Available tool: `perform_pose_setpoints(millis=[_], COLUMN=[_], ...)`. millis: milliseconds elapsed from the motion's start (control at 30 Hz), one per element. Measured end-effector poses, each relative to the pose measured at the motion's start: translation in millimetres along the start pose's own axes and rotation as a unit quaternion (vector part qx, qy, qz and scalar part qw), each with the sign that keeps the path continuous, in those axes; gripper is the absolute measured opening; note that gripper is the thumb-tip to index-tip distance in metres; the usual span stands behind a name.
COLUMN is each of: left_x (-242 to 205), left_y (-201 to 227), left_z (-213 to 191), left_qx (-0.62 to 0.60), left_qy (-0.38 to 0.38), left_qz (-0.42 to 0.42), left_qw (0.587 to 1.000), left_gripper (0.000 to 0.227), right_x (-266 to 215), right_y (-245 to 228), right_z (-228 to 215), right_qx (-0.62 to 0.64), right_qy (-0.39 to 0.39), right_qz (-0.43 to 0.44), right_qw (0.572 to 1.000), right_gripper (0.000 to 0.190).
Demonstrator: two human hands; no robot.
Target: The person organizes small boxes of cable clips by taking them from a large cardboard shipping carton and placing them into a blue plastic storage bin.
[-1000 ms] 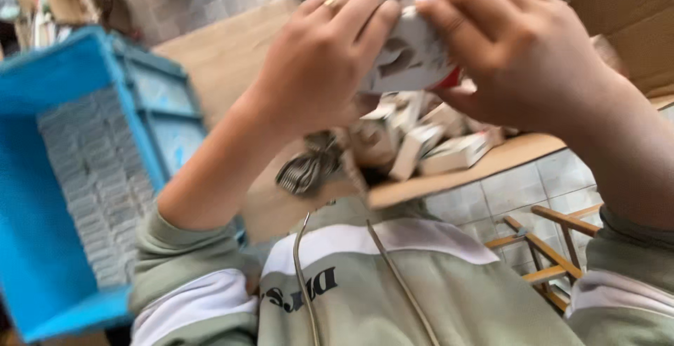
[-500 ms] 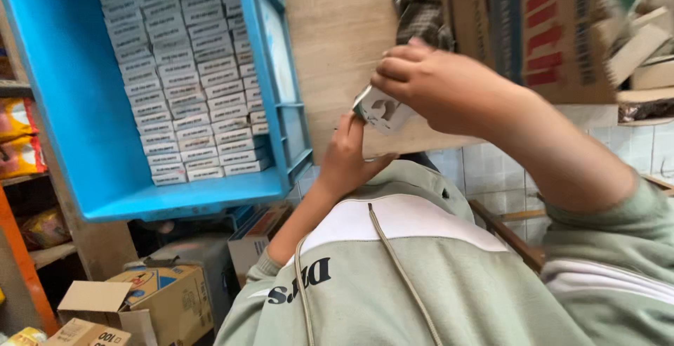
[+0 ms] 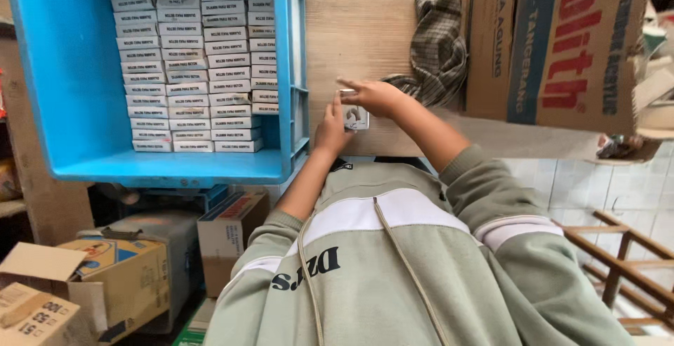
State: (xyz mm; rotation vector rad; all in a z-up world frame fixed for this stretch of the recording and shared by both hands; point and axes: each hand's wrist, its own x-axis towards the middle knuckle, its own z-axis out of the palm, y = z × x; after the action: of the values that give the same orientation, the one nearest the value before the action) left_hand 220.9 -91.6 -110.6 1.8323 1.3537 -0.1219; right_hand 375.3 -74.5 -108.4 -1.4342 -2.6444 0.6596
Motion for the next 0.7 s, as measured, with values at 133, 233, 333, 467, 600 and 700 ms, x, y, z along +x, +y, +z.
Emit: perform_pose_setpoints(millis=[133, 233, 333, 467, 600, 700], left_x=[3, 14, 18, 28, 35, 37], left_y=[1, 3, 6, 17, 20, 12], left_z=[1, 0, 2, 1, 1, 5], left_qx=[0.03, 0.088, 0.122, 0.069, 0.051, 0.052], left_qy=[0.01, 0.041, 0.068, 0.1, 0.088, 0.072], left_qz=[0.007, 0.041, 0.085, 0.148, 0.134, 0.141], left_qw=[0.999, 0.994, 0.987, 0.981, 0.986, 0.986], left_gripper=[0.107, 0.116, 0.113, 0.11, 0.114, 0.118], right_x=[-31, -60, -81, -79, -68, -65], right_y=[11, 15, 23, 25, 9, -4], right_z=[17, 32, 46, 42, 57, 56], right_qx=[-0.03, 0.076, -0.055, 0.099, -0.092, -0.13], right_qy=[0.102, 0.143, 0.149, 0.258, 0.171, 0.15], right_qz=[0.076, 0.1, 0.074, 0.175, -0.02, 0.048], right_qw=[0.992, 0.982, 0.985, 0.945, 0.981, 0.979], right_gripper=[0.053, 0.08, 0.055, 0.042, 0.05, 0.072])
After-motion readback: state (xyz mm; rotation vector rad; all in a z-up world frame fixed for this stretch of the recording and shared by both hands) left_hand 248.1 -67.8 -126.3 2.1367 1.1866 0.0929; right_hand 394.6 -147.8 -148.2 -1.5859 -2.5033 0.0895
